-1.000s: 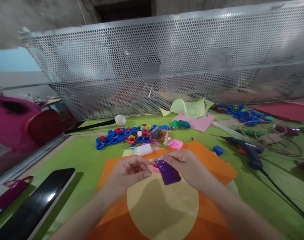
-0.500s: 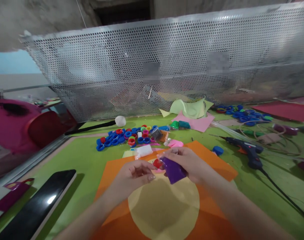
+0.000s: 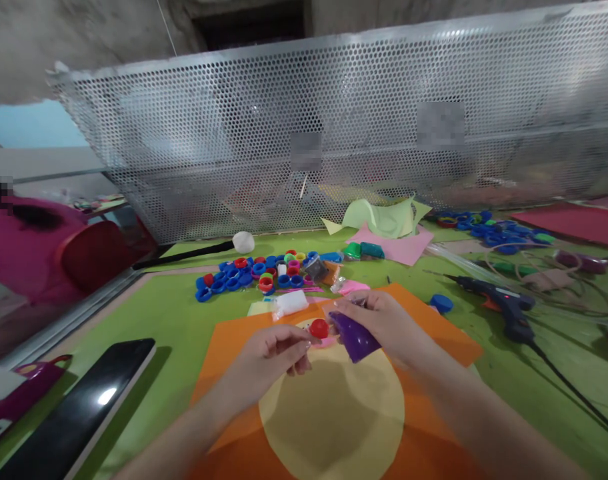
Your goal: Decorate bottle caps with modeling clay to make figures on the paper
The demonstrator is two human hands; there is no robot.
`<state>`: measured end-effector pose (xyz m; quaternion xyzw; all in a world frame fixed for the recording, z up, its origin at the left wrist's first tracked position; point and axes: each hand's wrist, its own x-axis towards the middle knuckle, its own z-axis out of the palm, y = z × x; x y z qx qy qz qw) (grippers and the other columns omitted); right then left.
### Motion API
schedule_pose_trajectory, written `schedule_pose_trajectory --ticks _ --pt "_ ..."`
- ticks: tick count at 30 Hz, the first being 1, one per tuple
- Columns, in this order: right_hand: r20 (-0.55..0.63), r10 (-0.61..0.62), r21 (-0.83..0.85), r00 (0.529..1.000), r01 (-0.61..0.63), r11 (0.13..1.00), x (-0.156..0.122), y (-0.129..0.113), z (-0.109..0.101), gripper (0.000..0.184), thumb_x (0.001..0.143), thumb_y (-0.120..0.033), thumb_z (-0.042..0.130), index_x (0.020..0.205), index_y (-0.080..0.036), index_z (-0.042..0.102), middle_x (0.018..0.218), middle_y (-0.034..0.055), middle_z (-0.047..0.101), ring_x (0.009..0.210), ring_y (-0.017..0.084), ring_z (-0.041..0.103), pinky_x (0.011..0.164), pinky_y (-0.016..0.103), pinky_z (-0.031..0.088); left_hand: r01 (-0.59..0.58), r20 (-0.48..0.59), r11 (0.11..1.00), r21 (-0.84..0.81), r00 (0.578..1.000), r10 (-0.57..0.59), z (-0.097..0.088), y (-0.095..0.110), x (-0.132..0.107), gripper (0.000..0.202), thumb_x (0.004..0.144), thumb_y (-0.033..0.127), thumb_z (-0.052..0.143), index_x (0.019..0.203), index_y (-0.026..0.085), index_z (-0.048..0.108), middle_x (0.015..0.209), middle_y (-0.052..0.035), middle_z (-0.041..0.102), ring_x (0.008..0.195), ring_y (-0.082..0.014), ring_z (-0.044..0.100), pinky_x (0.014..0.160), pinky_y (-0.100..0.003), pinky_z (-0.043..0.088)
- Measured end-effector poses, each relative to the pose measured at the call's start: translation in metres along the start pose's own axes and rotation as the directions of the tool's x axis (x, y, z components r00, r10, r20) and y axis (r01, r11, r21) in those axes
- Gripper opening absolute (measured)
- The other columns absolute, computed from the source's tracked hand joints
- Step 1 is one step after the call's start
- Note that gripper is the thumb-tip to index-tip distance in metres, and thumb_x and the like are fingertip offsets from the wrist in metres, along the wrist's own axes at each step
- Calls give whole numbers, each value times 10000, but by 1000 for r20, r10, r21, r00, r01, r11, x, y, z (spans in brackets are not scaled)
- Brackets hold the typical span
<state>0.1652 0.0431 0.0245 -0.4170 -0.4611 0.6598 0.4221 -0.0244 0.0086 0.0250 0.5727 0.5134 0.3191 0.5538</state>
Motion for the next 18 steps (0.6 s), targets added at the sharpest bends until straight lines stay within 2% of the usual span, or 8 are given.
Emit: schedule_pose_trajectory --ticks 5,11,18 --pt "-71 4 88 997 2 996 3 -4 -3 293 561 -383 770 688 -157 633 672 13 654 564 117 603 543 254 514 -6 24 1000 4 1000 6 -3 -6 4 186 695 256 664 860 171 654 684 12 627 616 -101 549 596 -223 427" --pt "-77 -24 59 997 28 998 0 -4 -2 279 529 -325 800 674 -126 668 585 19 638 529 106 585 542 231 494 8 58 999 -50 998 -5 -5 -10 3 238 636 208 714 861 163 652 773 -28 674 750 -152 611 684 -261 459" --pt "-126 -56 40 990 61 997 4 -3 -6 274 540 -328 788 657 -148 619 631 3 646 527 108 590 521 229 486 40 69 998 -43 997 -37 -5 -7 3 274 585 203 750 841 176 656 700 3 646 661 -127 602 655 -256 459"
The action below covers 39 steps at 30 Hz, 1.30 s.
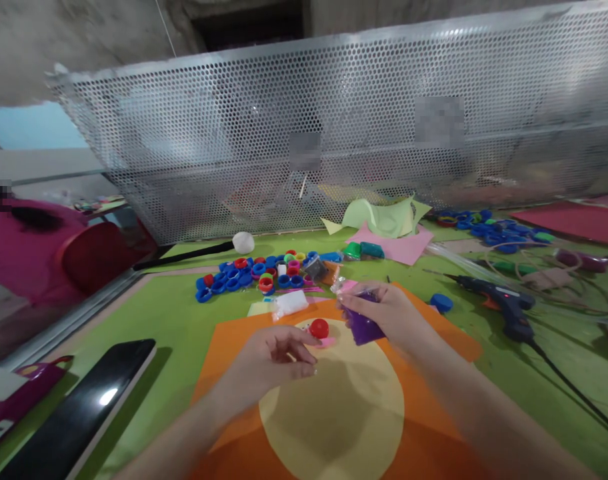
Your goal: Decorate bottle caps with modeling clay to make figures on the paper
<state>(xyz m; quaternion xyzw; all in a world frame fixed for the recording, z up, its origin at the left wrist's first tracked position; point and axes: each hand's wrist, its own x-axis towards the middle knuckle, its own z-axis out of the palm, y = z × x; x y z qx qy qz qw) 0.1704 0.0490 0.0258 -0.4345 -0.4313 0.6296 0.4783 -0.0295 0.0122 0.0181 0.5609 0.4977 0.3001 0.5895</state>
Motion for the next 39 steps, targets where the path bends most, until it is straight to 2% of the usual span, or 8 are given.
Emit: schedule_pose_trajectory --ticks 4,8,13,18,23,30,35,39 --pt "-31 29 3 999 -29 1000 7 2 -4 349 492 -309 806 729 -146 608 590 -5 615 515 119 576 487 242 487 10 -19 1000 5 1000 -10 0 1 0 298 558 199 765 834 175 656 678 12 631 633 -121 589 639 -254 455" --pt "-81 -29 2 996 30 1000 9 3 -5 453 496 -309 808 857 -168 575 672 -13 620 534 98 561 491 218 474 12 -31 1000 -1 999 -12 0 0 -1 304 555 188 766 833 167 645 669 10 639 629 -122 594 627 -249 454" --pt "-76 -70 -54 995 66 996 6 1 -6 391 516 -335 793 770 -170 545 622 -23 588 509 98 538 466 213 443 -1 -25 999 -45 1000 0 0 -1 0 261 625 200 728 867 161 639 773 -31 697 712 -140 630 671 -256 466" --pt "-11 -91 -192 996 88 977 7 3 -9 313 543 -308 769 708 -178 537 614 -23 594 504 109 544 489 230 445 8 -52 1000 -8 999 -8 0 -1 1 281 587 179 751 851 164 657 702 -8 668 660 -135 618 638 -253 462" --pt "-13 -119 -410 993 104 906 13 14 -11 123 743 -304 587 767 -183 596 702 20 647 613 160 595 584 275 459 12 -55 1000 -18 998 -13 0 -3 4 318 532 161 771 829 172 659 671 13 643 610 -122 599 619 -251 453" --pt "-14 -208 -591 978 160 791 20 20 -16 232 848 -203 402 865 -204 633 885 47 671 838 194 617 723 283 445 64 -56 996 -58 996 -67 1 -2 1 299 576 207 757 850 160 649 752 -40 698 743 -176 641 649 -264 445" --pt "17 -225 -654 974 181 734 24 18 -21 284 884 -216 350 898 -218 633 953 38 658 775 185 610 662 288 448 32 -80 999 -43 996 -36 1 -2 1 339 558 207 777 868 164 648 710 -10 662 674 -143 611 638 -254 437" --pt "-41 -233 -718 972 133 683 28 21 -25 271 913 -238 354 962 -185 615 872 55 642 674 152 585 613 286 450 8 -68 1000 -27 998 -10 0 -4 2 333 563 241 785 866 179 662 687 8 641 660 -131 600 622 -239 427"
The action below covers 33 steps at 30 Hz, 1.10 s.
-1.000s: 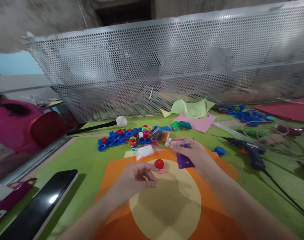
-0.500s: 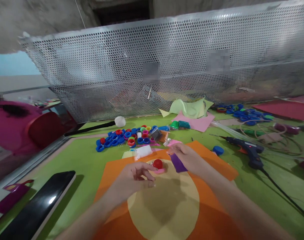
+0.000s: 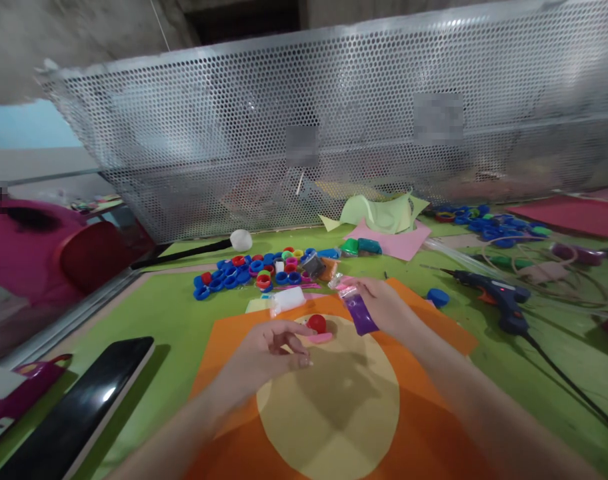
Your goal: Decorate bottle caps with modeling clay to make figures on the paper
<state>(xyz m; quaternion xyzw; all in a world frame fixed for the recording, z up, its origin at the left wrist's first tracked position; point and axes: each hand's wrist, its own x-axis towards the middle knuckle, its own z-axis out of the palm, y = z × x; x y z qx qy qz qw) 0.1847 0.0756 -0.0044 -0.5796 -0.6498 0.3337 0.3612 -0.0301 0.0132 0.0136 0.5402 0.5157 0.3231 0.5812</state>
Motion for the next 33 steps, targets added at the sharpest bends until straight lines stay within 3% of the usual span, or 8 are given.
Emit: schedule_pose_trajectory --ticks 4,9,13,23,33 --pt "-67 -1 -108 998 -7 994 3 6 5 261 920 -270 400 1116 -135 508 806 38 609 652 138 574 626 299 464 11 -2 1000 18 1000 -11 1 1 -1 310 616 291 752 887 175 656 753 -34 693 704 -156 619 591 -238 414" --pt "-163 -180 -249 970 136 959 3 3 6 346 868 -229 416 1190 -108 446 1057 161 570 999 282 520 827 400 408 -11 -11 999 36 1000 11 3 2 1 297 644 326 724 886 166 659 754 -45 703 724 -171 630 607 -252 434" --pt "-209 -284 -319 936 210 924 1 -2 4 347 842 -266 443 1157 -122 464 1105 168 535 1091 327 443 886 460 362 -44 -26 997 56 999 46 1 0 2 251 669 310 705 878 174 676 714 -29 686 686 -150 610 630 -250 440" --pt "-117 -389 -274 914 347 897 -17 -18 10 254 853 -217 413 1088 -162 491 1063 115 572 1010 251 511 846 402 431 -63 -54 992 107 996 69 5 8 -1 207 719 296 621 880 175 670 559 26 585 566 -121 548 607 -255 433" --pt "13 -388 -226 921 381 896 -27 -23 16 215 856 -165 401 1047 -170 499 1073 104 552 1016 244 505 806 400 458 -47 -36 991 123 998 52 3 1 2 287 704 268 655 975 178 633 754 -22 649 697 -161 593 626 -265 437"
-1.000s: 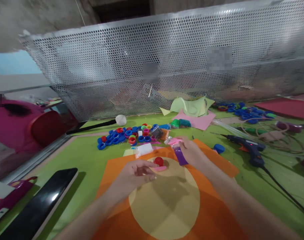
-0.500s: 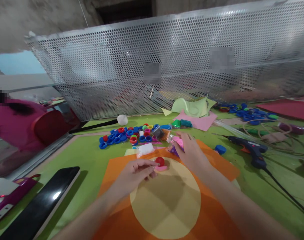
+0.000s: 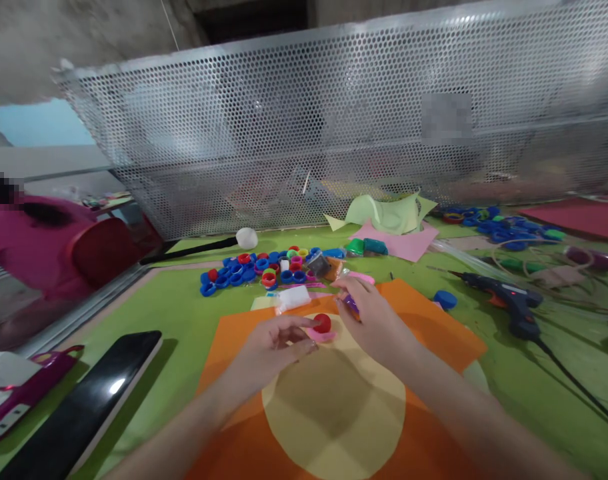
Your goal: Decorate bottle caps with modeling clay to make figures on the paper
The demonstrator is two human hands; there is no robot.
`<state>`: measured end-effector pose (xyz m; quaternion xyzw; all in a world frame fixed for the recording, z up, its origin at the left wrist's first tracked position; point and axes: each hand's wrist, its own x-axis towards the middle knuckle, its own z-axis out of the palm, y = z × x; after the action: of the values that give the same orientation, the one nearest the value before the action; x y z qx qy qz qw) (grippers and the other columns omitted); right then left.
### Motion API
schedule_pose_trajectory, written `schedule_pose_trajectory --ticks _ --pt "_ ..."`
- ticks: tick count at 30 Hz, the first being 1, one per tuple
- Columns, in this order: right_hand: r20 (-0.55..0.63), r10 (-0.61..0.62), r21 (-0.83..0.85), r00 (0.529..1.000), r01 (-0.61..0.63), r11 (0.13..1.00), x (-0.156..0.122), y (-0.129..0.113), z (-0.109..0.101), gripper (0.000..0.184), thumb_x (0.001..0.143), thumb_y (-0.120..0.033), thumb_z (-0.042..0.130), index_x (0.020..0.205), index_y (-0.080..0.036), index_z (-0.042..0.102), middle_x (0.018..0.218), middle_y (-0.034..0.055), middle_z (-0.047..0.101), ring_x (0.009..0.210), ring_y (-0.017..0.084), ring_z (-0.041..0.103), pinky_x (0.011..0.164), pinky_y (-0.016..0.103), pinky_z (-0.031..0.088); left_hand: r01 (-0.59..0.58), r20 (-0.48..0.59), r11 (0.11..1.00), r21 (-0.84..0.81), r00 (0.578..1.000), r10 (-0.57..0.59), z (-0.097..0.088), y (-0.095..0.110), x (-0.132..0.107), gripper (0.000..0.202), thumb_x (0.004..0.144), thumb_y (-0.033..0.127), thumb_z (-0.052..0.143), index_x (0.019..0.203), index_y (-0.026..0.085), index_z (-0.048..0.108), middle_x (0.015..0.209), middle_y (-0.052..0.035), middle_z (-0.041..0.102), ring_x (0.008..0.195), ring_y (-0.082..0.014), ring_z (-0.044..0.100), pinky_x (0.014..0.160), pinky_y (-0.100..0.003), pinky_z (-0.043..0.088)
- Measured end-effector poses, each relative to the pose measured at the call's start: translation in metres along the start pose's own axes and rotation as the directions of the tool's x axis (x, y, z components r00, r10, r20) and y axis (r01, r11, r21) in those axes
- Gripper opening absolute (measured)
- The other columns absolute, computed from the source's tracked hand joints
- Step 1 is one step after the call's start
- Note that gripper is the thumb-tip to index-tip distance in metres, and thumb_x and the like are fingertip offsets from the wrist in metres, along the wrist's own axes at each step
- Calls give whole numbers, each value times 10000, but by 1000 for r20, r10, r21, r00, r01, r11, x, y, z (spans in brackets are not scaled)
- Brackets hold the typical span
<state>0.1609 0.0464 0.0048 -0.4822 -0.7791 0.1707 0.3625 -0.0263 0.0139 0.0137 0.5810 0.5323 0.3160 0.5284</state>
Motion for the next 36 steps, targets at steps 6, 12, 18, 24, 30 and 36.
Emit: schedule_pose_trajectory --ticks 6,12,18,24,30,36 --pt "62 -18 23 998 17 1000 -2 -5 -1 209 856 -157 415 1041 -166 510 1051 96 562 1001 230 522 797 377 468 7 16 999 -53 1000 -6 -1 0 0 290 651 234 695 931 180 643 791 -31 676 766 -172 618 662 -258 450" --pt "111 -59 26 992 57 998 -4 -9 0 227 853 -150 432 1063 -182 514 1065 80 568 1034 220 505 836 374 449 3 -3 1000 -31 1000 -3 -2 -1 -1 325 646 225 709 960 182 641 712 2 638 602 -114 576 577 -224 420" --pt "158 -87 35 984 83 996 -5 -13 -2 265 842 -150 445 1098 -165 513 1140 86 552 1107 222 458 906 396 415 -40 -22 999 -25 999 40 -2 -1 -1 323 612 212 721 923 193 636 678 26 606 596 -112 561 573 -226 418" --pt "198 -162 58 967 153 986 -8 -13 0 254 841 -162 457 1087 -179 519 1132 80 555 1088 221 467 893 409 430 -44 -79 999 -8 996 43 -3 -2 -3 356 607 208 729 948 214 627 678 39 576 588 -109 542 592 -236 423" --pt "194 -205 59 959 198 979 -7 -11 0 251 835 -142 468 1080 -164 518 1109 84 565 1071 221 471 882 407 437 -41 -76 998 -47 996 37 -2 1 -4 439 623 186 718 1047 242 620 642 46 594 601 -110 544 619 -235 427" --pt "188 -211 56 959 204 977 -9 -12 0 233 843 -144 480 1072 -162 519 1102 80 569 1058 210 478 873 392 443 -8 -59 997 -72 998 4 -3 6 -4 438 638 231 718 1068 228 634 702 13 670 657 -137 586 664 -257 441"
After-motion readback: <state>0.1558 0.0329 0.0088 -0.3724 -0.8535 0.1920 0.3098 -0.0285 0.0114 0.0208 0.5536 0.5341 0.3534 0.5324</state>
